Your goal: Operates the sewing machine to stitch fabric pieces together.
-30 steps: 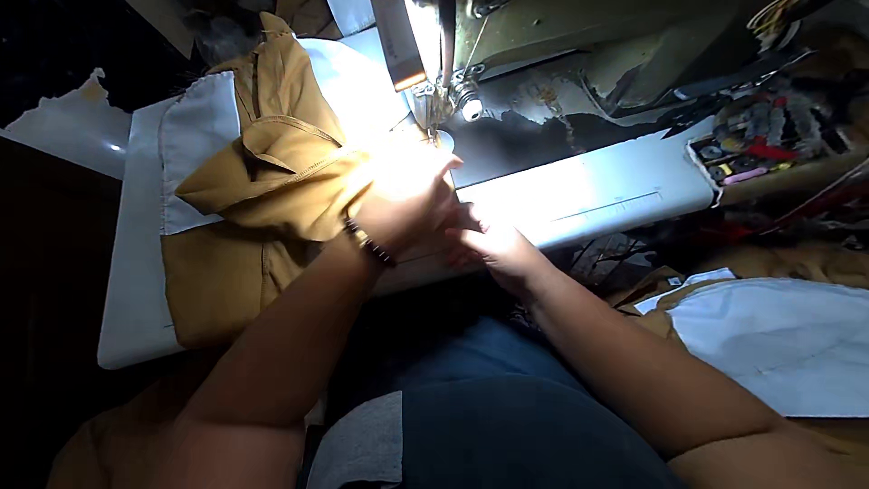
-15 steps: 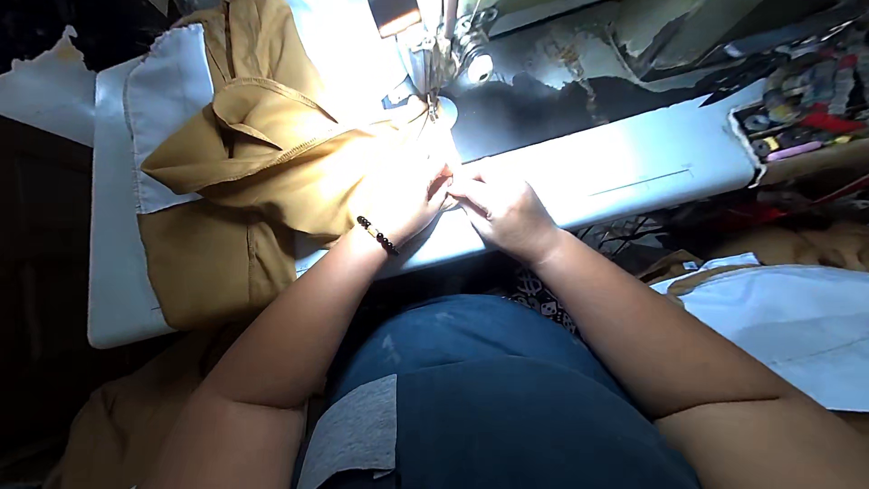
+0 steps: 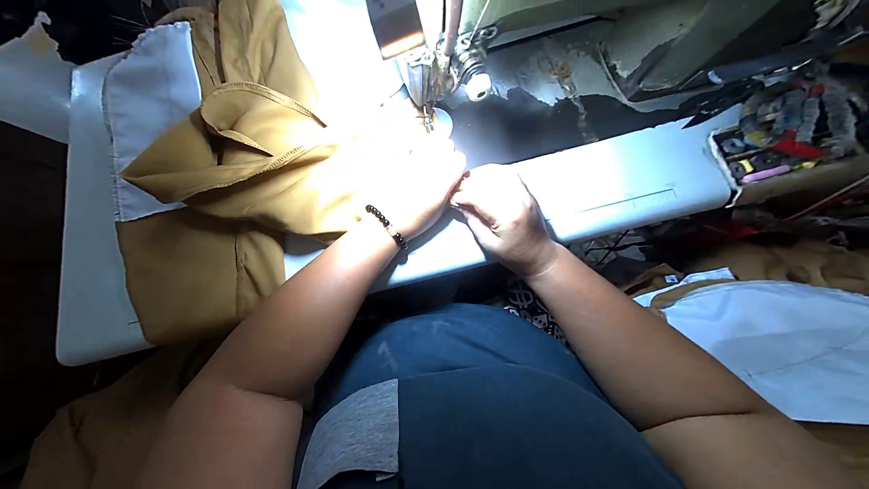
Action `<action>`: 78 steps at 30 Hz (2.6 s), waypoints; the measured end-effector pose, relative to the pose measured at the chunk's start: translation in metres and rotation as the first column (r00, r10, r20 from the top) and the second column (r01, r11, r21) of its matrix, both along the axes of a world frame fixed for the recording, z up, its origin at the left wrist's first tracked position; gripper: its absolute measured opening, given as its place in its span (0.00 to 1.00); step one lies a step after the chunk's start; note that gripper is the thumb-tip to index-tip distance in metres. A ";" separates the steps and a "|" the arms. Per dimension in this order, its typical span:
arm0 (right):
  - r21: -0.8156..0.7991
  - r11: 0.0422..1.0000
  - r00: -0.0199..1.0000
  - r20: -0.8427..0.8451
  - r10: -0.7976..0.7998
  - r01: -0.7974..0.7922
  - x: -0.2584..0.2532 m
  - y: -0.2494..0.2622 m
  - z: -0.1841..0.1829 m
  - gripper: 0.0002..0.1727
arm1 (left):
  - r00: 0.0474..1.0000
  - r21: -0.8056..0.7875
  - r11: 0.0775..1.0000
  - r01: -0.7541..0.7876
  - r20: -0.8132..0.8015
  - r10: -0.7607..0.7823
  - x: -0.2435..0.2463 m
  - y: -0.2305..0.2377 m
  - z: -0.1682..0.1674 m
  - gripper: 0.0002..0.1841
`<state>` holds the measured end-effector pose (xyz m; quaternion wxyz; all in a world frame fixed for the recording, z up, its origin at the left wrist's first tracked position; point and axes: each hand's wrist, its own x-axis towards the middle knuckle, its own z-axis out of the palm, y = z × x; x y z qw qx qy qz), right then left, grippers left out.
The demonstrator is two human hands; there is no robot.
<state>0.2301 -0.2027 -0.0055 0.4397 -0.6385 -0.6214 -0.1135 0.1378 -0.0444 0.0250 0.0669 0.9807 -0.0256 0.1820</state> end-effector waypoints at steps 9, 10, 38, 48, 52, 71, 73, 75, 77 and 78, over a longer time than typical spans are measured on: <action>-0.354 0.935 0.999 -0.046 0.000 -0.016 -0.001 -0.002 0.009 0.12 | 0.982 -0.245 0.966 -0.088 -0.185 0.042 -0.054 -0.008 -0.009 0.21; -0.357 0.934 0.999 -0.046 0.005 -0.021 -0.001 0.001 0.011 0.12 | 0.980 -0.272 0.959 -0.075 -0.200 0.020 -0.055 -0.002 -0.010 0.22; -0.146 0.963 0.134 -0.984 -0.117 -0.228 0.013 0.067 0.053 0.23 | 0.969 -0.153 0.959 -0.237 -0.108 0.222 -0.013 0.044 0.029 0.18; 0.084 0.918 -0.121 -0.992 0.040 -0.389 0.007 0.053 0.045 0.28 | 0.976 -0.142 0.972 -0.186 -0.141 0.166 -0.015 0.042 0.021 0.21; -0.026 0.942 -0.188 -0.978 -0.094 -0.335 -0.042 0.018 0.048 0.14 | 0.992 -0.028 0.997 -0.071 -0.105 0.067 -0.026 0.039 0.007 0.17; -0.610 0.792 0.993 -0.063 -0.096 0.037 0.029 0.033 0.040 0.12 | 0.998 -0.170 0.985 0.006 -0.068 -0.018 -0.031 0.043 -0.015 0.21; -0.680 0.715 0.987 -0.099 0.126 -0.159 0.025 -0.011 0.044 0.11 | 0.998 -0.179 0.984 0.002 -0.061 -0.013 -0.031 0.044 -0.013 0.21; -0.677 0.628 0.920 -0.336 0.200 -0.384 0.024 -0.036 0.050 0.10 | 0.997 -0.214 0.977 -0.024 -0.073 0.009 -0.034 0.043 -0.014 0.21; -0.571 0.765 0.932 -0.345 0.108 -0.300 0.024 -0.030 0.048 0.06 | 0.994 -0.242 0.970 -0.034 -0.107 0.008 -0.034 0.043 -0.013 0.23; -0.514 0.838 0.958 -0.284 0.039 -0.186 0.024 -0.018 0.046 0.07 | 0.994 -0.250 0.968 -0.024 -0.105 -0.002 -0.033 0.043 -0.012 0.24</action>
